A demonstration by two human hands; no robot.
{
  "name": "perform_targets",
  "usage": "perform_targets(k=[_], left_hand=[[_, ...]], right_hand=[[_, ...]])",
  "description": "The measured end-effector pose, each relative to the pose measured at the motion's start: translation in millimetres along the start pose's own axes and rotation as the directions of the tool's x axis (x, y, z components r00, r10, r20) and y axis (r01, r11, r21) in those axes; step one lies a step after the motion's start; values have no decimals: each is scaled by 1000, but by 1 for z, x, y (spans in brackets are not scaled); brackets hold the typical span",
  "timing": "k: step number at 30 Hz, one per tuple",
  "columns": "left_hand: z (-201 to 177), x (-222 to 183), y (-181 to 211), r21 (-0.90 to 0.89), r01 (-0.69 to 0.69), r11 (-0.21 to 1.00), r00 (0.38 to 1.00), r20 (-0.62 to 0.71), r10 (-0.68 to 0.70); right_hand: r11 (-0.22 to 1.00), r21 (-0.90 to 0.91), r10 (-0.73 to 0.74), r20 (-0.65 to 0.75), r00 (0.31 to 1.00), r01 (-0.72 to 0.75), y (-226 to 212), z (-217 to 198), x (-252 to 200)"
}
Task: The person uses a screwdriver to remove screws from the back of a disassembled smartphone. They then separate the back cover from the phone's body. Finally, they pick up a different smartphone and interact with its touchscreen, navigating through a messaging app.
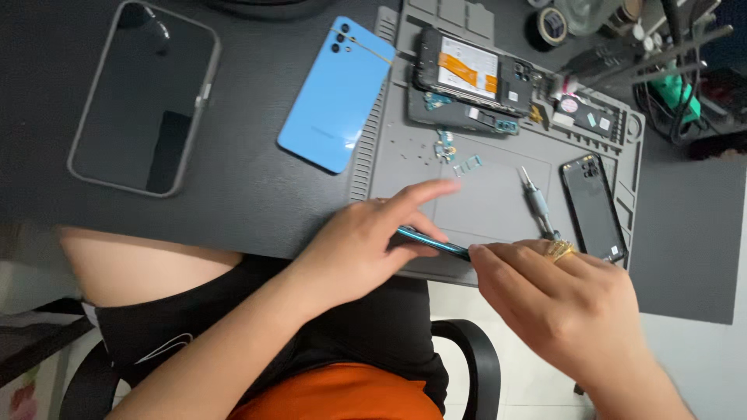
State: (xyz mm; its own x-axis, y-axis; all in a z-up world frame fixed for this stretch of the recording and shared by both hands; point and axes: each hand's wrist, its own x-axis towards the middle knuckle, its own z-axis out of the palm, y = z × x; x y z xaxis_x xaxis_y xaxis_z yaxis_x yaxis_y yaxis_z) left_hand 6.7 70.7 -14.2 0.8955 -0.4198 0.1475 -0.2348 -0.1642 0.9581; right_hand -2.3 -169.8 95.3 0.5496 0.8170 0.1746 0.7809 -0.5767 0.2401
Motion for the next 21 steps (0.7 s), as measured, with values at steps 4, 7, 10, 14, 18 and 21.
perform_targets(k=[4, 7, 10, 14, 18, 21], left_hand=[[-7, -2, 1, -41, 23, 999, 999, 46, -21], [-5, -2, -3, -28, -16, 999, 999, 35, 17], [-2, -2, -10, -18, -7, 1000, 999, 45, 7], [1, -2, -14, 17, -40, 999, 999, 29, 39], [1, -1, -10, 44, 72, 996, 994, 84, -75], [-5, 2, 0, 105, 151, 983, 979, 119, -163]], right_hand=[[1000, 2, -7, 23, 1000, 7, -13, -2, 25], [999, -38, -31, -12, 999, 30, -19, 0, 39], [999, -33, -35, 7, 999, 35, -22, -1, 53], [997, 56, -60, 46, 997, 58, -23, -2, 67], [992, 99, -84, 17, 996, 82, -26, 0, 78], [996, 76, -48, -5, 999, 48, -27, 3, 80]])
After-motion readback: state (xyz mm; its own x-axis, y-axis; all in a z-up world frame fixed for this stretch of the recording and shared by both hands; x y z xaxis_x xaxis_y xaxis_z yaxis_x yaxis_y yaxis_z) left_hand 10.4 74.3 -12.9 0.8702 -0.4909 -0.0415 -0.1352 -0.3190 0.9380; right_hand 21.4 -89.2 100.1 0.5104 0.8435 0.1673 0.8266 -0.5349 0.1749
